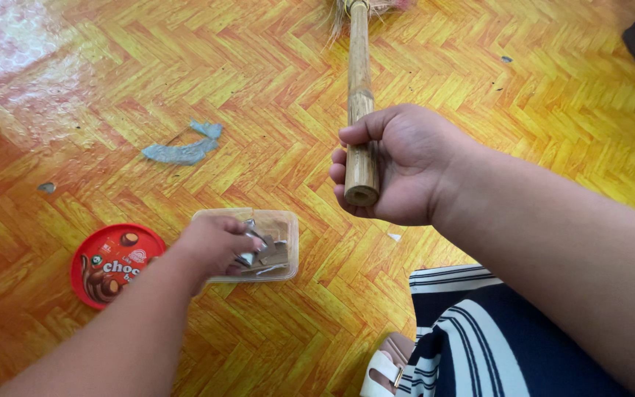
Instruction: The person sweeps a cluttered room using a traditional broom, moving debris toward a central area. They pick up a plastic container and a lid, place them aside, and continue sweeping around furniture and a backpack.
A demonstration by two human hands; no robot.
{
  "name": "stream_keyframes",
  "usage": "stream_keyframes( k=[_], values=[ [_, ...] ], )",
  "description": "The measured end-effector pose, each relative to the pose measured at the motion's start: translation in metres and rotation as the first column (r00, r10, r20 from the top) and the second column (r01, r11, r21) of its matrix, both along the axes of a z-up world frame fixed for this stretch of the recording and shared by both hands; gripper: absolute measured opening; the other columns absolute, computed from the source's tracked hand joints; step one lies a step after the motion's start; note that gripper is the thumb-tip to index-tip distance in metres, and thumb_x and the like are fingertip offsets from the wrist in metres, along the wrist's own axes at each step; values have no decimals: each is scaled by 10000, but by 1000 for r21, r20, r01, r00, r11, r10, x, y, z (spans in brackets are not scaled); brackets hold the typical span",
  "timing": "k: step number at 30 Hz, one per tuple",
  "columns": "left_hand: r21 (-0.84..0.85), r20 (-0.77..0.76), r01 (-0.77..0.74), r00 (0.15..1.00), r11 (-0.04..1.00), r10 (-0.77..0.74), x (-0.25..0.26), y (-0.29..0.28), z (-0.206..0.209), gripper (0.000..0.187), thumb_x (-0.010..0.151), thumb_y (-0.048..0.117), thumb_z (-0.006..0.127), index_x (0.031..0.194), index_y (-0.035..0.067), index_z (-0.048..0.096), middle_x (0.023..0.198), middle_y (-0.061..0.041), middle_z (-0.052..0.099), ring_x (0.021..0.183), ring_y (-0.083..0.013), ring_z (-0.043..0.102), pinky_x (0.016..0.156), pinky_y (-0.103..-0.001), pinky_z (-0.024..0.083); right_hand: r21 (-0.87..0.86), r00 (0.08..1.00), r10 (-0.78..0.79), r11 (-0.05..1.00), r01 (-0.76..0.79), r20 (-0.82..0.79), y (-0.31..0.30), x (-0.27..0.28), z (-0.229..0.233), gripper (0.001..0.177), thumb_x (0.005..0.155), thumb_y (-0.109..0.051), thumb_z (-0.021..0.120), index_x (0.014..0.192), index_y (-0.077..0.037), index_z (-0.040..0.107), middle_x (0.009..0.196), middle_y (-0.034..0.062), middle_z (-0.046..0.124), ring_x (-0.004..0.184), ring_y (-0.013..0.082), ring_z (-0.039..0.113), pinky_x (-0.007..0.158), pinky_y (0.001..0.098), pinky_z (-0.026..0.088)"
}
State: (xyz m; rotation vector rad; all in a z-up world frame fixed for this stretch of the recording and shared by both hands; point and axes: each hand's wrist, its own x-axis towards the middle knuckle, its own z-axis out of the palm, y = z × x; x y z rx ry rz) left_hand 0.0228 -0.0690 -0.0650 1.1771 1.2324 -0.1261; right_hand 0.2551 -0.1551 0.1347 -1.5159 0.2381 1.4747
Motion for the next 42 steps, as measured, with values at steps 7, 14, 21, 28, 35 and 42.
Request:
stream_keyframes(
  k=[7,14,21,28,35,42],
  values=[
    [677,-382,127,902,725,200,-11,-3,-15,136,864,274,730,872,174,821,920,-119,748,846,-341,706,788,-451,573,6,1000,7,1000,-7,-14,-2,0,-1,108,926,-149,552,1006,-87,516,849,80,585,750,216,612,678,394,563],
    [613,-572,-117,617,782,541,-97,14,-22,1007,668,325,915,1536,196,422,1581,-225,310,1417,-448,327,1133,-571,345,-13,1000,-5,1000,4,-9,-2,-2,-1,110,928,-152,558,1007,-84,522,848,77,590,739,207,613,665,386,556],
    [520,-653,-116,584,846,481,-114,11,-34,1389,562,349,1013,1647,292,148,1623,-217,224,1474,-410,241,1164,-575,279,-68,999,-4,998,8,49,-10,-6,-2,123,924,-151,551,1020,-76,533,853,75,594,751,199,612,676,377,555],
    [749,-305,-325,605,577,736,-149,24,-79,1036,746,114,858,1586,71,254,1431,-254,481,1223,-378,548,993,-477,481,-94,998,-1,996,7,60,-10,-10,-2,110,933,-150,544,1018,-80,536,859,68,591,760,198,608,680,381,550],
    [-161,323,-621,701,767,635,-175,76,-92,250,1052,118,598,1291,54,562,971,-70,663,748,-177,654,701,-356,582,-59,999,2,998,1,49,-2,-14,2,90,946,-158,534,999,-85,530,852,71,594,748,202,611,672,385,549],
    [9,29,-331,943,943,331,-60,44,-46,156,937,69,681,1074,-5,675,892,-90,733,742,-176,690,697,-333,565,-52,999,6,999,-4,34,-6,-13,-2,96,949,-158,536,998,-76,529,848,77,595,744,208,616,672,389,557]
  ],
)
